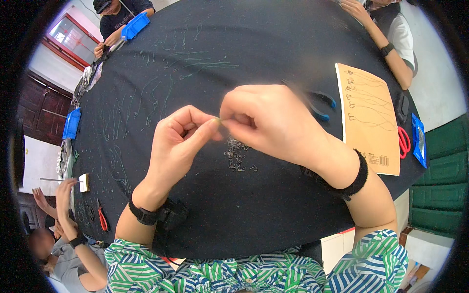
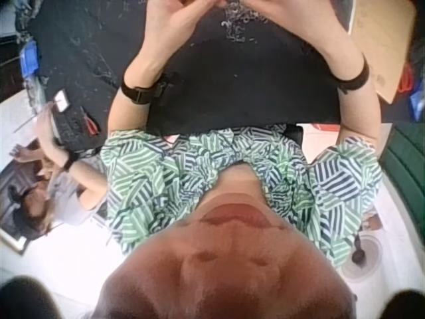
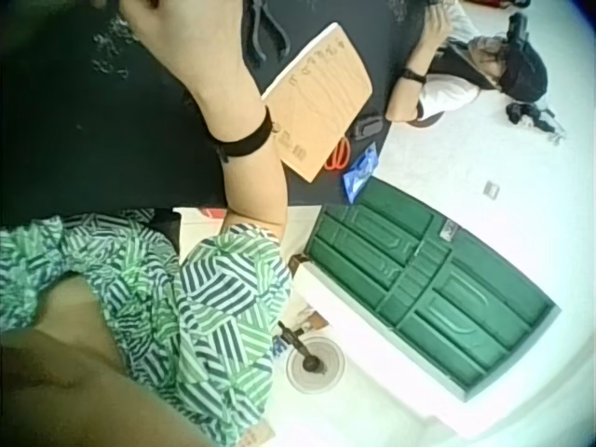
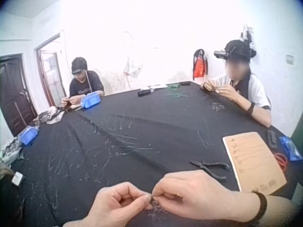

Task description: The person threads thin green line through a series of small metal clips and hooks by hand on a black table. The person uses pliers to secure the small metal components to the line.

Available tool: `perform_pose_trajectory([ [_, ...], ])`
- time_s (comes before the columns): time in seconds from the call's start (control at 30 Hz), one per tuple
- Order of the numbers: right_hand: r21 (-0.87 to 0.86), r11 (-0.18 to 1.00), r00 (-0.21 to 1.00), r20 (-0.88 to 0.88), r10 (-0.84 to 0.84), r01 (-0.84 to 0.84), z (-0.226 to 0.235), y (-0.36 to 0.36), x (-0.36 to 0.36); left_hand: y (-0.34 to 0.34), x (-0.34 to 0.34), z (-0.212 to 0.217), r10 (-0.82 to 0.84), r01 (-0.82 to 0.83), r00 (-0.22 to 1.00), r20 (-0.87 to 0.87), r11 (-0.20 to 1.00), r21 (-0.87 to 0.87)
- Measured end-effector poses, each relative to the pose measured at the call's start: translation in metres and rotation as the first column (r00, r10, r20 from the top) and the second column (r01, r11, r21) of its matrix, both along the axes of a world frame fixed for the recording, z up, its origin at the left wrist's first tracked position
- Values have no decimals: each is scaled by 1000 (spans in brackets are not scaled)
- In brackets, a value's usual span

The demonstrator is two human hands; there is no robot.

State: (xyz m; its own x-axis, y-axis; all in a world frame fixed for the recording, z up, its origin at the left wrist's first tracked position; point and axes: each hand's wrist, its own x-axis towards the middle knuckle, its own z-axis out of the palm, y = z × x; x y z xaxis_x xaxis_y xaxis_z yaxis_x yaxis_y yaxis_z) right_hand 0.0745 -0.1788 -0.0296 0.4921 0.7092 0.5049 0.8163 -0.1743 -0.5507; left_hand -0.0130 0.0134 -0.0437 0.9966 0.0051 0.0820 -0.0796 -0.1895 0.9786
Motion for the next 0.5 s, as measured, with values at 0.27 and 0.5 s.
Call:
perform_pose_trajectory([
  [0.27,6,993,927,-360,110,-115,-2,-4,9,2,0,0,16,-17,1000,2,999,36],
  [0.5,45,996,786,-611,92,-82,1,-2,5,2,0,0,30,-30,999,12,1000,0],
])
